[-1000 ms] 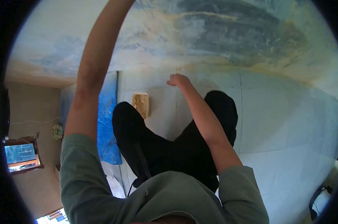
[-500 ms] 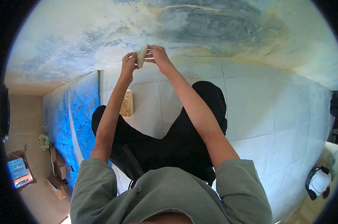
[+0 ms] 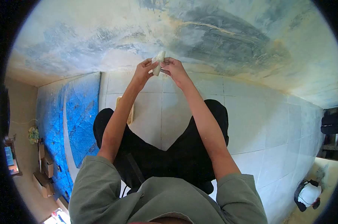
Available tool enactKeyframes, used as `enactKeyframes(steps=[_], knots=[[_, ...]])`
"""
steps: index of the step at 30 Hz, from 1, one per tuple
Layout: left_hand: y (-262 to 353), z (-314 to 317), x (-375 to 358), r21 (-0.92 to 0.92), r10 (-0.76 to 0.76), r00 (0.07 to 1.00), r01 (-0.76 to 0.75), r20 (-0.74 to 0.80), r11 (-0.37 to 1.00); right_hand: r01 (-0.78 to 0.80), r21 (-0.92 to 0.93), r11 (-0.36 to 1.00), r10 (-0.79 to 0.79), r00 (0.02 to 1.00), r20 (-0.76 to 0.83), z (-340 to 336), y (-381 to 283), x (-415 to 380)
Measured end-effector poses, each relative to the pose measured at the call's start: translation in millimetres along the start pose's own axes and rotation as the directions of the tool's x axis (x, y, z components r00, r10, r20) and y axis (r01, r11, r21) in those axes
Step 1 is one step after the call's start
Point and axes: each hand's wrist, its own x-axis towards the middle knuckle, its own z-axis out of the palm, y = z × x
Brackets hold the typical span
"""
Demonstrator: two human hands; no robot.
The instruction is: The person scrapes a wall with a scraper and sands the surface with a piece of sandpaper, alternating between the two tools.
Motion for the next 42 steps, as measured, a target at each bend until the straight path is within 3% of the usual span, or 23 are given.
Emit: enactKeyframes(steps=[2, 8, 11, 13, 14, 16, 17, 18, 19, 20, 22, 24, 27, 29, 30, 32, 33, 35, 37, 38, 39, 41, 42], knots=[[0.6, -0.8, -0.5, 0.099, 0.031, 0.999, -0.029, -0.017, 0.995, 0.016, 0.003, 1.000, -0.016, 1.000, -0.006, 4.0, 0.5, 1.4], [1.9, -15.0, 11.0, -0.122, -0.161, 0.977, 0.145, -0.141, 0.982, -0.060, 0.068, 0.996, 0.057, 0.997, 0.057, 9.5, 5.2, 7.1], [-1.2, -20.6, 9.6, -0.055, -0.182, 0.978, 0.177, -0.101, 0.983, -0.062, -0.019, 0.998, 0.062, 0.998, -0.004, -2.7, 7.0, 10.0], [-8.0, -20.8, 7.3, 0.211, -0.122, 0.992, 0.119, 0.001, 0.970, 0.026, -0.258, 0.966, -0.077, 0.979, -0.187, -27.4, -4.5, 6.7], [-11.5, -18.7, 7.0, 0.203, -0.129, 0.992, 0.124, 0.012, 0.971, 0.065, -0.424, 0.903, -0.206, 0.933, -0.295, -45.1, -18.1, -0.4], [-12.1, -18.3, 10.5, 0.236, -0.075, 0.980, 0.118, -0.183, 0.965, -0.011, -0.782, 0.623, -0.302, 0.919, -0.252, -81.2, -61.1, -22.5], [-7.4, -14.9, 9.2, 0.236, -0.070, 0.982, 0.111, -0.175, 0.965, -0.024, -0.905, 0.425, -0.361, 0.912, -0.194, -105.9, -65.0, -26.8], [1.7, -9.3, 5.3, 0.171, -0.056, 0.985, 0.084, -0.166, 0.982, -0.040, -0.978, 0.205, -0.408, 0.905, -0.122, -129.9, -59.1, -25.7], [4.5, -3.8, 1.9, 0.104, -0.040, 0.987, 0.057, -0.156, 0.993, -0.059, -0.990, 0.131, -0.390, 0.915, -0.106, -151.3, -42.9, -21.5], [0.6, -1.2, -1.4, 0.146, -0.022, 0.995, 0.036, -0.098, 0.989, -0.075, -0.995, 0.059, -0.370, 0.924, -0.092, -172.9, -18.4, -17.8], [-10.9, -3.3, -5.1, 0.271, 0.021, 1.000, -0.016, -0.018, 0.962, -0.139, -0.939, -0.314, -0.311, 0.950, -0.036, -200.3, 38.0, -5.4], [-23.5, -9.2, -6.5, 0.383, 0.026, 1.000, -0.021, -0.006, 0.924, -0.101, -0.980, -0.173, -0.379, 0.925, -0.028, -220.2, 94.9, 21.4], [-17.8, -5.2, -17.5, 0.335, -0.040, 0.999, 0.048, -0.032, 0.941, -0.034, -0.983, -0.183, -0.536, 0.841, 0.070, -209.5, 143.6, 46.3], [-14.3, -7.6, -22.5, 0.365, 0.001, 1.000, 0.007, -0.023, 0.931, -0.121, -0.877, -0.466, -0.349, 0.935, 0.057, -199.8, 160.4, 55.5], [-14.6, -11.1, -26.8, 0.354, 0.021, 1.000, -0.014, -0.018, 0.935, -0.119, -0.881, -0.457, -0.361, 0.931, 0.062, -191.8, 162.6, 57.0], [-18.1, -21.1, -32.3, 0.389, 0.039, 0.998, -0.018, -0.044, 0.921, -0.107, -0.973, -0.205, -0.328, 0.944, -0.035, -177.0, 141.7, 53.3], [-21.1, -27.4, -34.7, 0.417, 0.042, 0.997, -0.008, -0.072, 0.909, -0.107, -0.970, -0.217, -0.337, 0.941, -0.028, -165.4, 124.2, 51.2], [-25.3, -41.3, -35.9, 0.395, 0.050, 0.995, -0.013, -0.084, 0.918, 0.037, -0.998, 0.044, -0.254, 0.967, 0.024, -125.1, 68.5, 43.0], [-28.7, -51.6, -31.9, 0.374, 0.024, 0.989, 0.032, -0.145, 0.927, 0.356, -0.931, -0.078, -0.553, 0.762, 0.337, -79.1, 4.8, 28.6], [-28.8, -52.7, -31.2, 0.350, 0.038, 0.992, 0.006, -0.121, 0.937, 0.390, -0.874, -0.288, -0.619, 0.620, 0.481, -53.6, -36.0, 17.6], [-28.8, -53.5, -28.8, 0.303, 0.022, 0.990, 0.022, -0.141, 0.953, 0.382, -0.783, -0.492, -0.633, 0.461, 0.622, -30.0, -80.1, 7.4], [-25.7, -42.3, -18.7, 0.236, 0.009, 0.992, 0.021, -0.128, 0.972, 0.216, -0.661, -0.719, -0.616, 0.242, 0.750, 2.5, -169.4, -4.6], [-24.1, -33.8, -15.6, 0.184, 0.011, 0.995, 0.007, -0.095, 0.983, -0.001, -0.669, -0.743, -0.657, 0.192, 0.730, 19.2, -210.9, -6.9]])
